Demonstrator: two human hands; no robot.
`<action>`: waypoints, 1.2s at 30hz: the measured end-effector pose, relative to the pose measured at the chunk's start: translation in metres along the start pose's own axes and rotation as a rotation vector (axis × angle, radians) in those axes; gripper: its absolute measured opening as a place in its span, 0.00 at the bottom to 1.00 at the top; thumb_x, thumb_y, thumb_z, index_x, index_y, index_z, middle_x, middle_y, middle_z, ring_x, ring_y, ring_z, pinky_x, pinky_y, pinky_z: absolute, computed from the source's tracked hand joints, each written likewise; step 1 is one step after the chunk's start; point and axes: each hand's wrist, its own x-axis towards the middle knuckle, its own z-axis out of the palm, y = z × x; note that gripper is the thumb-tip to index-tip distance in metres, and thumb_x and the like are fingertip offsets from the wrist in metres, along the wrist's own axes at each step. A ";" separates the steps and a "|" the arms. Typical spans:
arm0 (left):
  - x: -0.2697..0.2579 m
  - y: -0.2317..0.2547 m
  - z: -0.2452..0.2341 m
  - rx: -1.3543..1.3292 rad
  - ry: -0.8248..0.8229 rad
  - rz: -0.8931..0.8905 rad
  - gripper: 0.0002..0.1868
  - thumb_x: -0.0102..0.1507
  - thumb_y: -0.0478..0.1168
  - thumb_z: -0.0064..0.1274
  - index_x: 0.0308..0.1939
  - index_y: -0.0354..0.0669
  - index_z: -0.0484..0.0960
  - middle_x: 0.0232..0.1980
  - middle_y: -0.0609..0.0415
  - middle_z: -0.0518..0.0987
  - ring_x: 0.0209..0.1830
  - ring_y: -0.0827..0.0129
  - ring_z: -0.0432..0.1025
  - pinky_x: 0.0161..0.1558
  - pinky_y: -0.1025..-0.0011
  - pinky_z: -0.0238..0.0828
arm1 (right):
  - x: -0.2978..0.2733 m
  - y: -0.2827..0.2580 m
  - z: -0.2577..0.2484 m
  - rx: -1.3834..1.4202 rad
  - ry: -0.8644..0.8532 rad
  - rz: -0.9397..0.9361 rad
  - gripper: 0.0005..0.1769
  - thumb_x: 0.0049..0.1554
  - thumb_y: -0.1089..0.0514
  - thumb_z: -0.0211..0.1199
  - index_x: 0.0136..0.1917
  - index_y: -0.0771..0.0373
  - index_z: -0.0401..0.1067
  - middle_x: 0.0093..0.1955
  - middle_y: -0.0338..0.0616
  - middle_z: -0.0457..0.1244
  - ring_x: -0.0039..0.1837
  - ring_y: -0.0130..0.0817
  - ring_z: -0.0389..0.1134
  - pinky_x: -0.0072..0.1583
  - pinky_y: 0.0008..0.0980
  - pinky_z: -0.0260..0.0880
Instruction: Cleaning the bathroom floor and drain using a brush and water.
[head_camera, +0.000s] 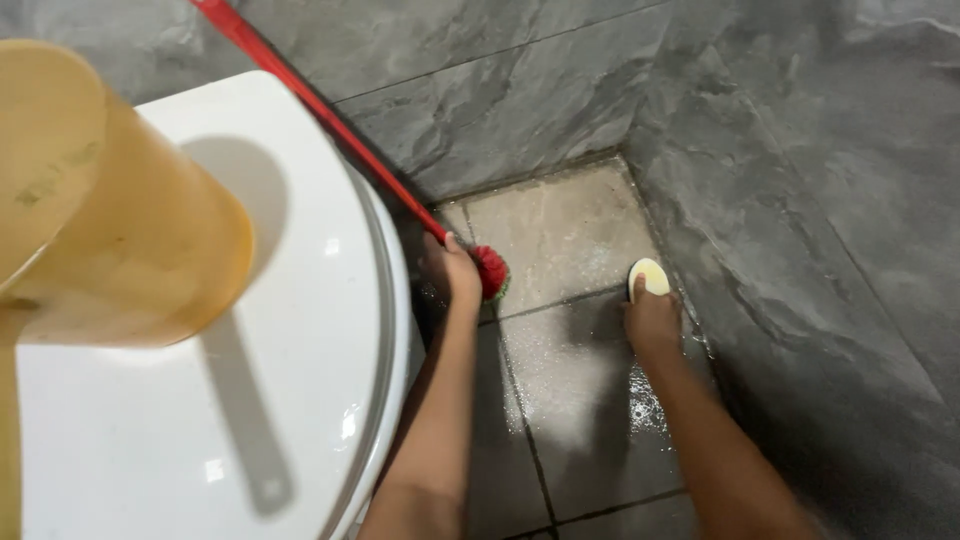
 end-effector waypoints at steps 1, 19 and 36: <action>0.004 -0.008 0.006 0.000 0.005 -0.004 0.20 0.66 0.45 0.55 0.58 0.41 0.76 0.50 0.29 0.76 0.50 0.36 0.71 0.51 0.47 0.68 | 0.002 -0.002 0.000 -0.001 0.000 -0.006 0.38 0.59 0.46 0.65 0.80 0.51 0.59 0.58 0.69 0.65 0.61 0.63 0.67 0.62 0.53 0.69; -0.161 -0.049 0.045 0.722 -0.656 0.746 0.20 0.66 0.38 0.41 0.61 0.46 0.77 0.52 0.48 0.74 0.57 0.55 0.64 0.55 0.59 0.59 | 0.058 -0.013 0.019 0.034 0.077 0.079 0.32 0.60 0.48 0.61 0.76 0.57 0.62 0.58 0.73 0.65 0.66 0.69 0.63 0.65 0.56 0.63; -0.161 -0.035 0.051 1.049 -0.837 0.631 0.26 0.68 0.40 0.39 0.71 0.52 0.65 0.59 0.50 0.71 0.59 0.58 0.62 0.56 0.59 0.56 | 0.138 -0.107 -0.023 0.068 0.225 -0.315 0.22 0.50 0.48 0.64 0.56 0.58 0.77 0.43 0.58 0.69 0.48 0.57 0.71 0.49 0.53 0.72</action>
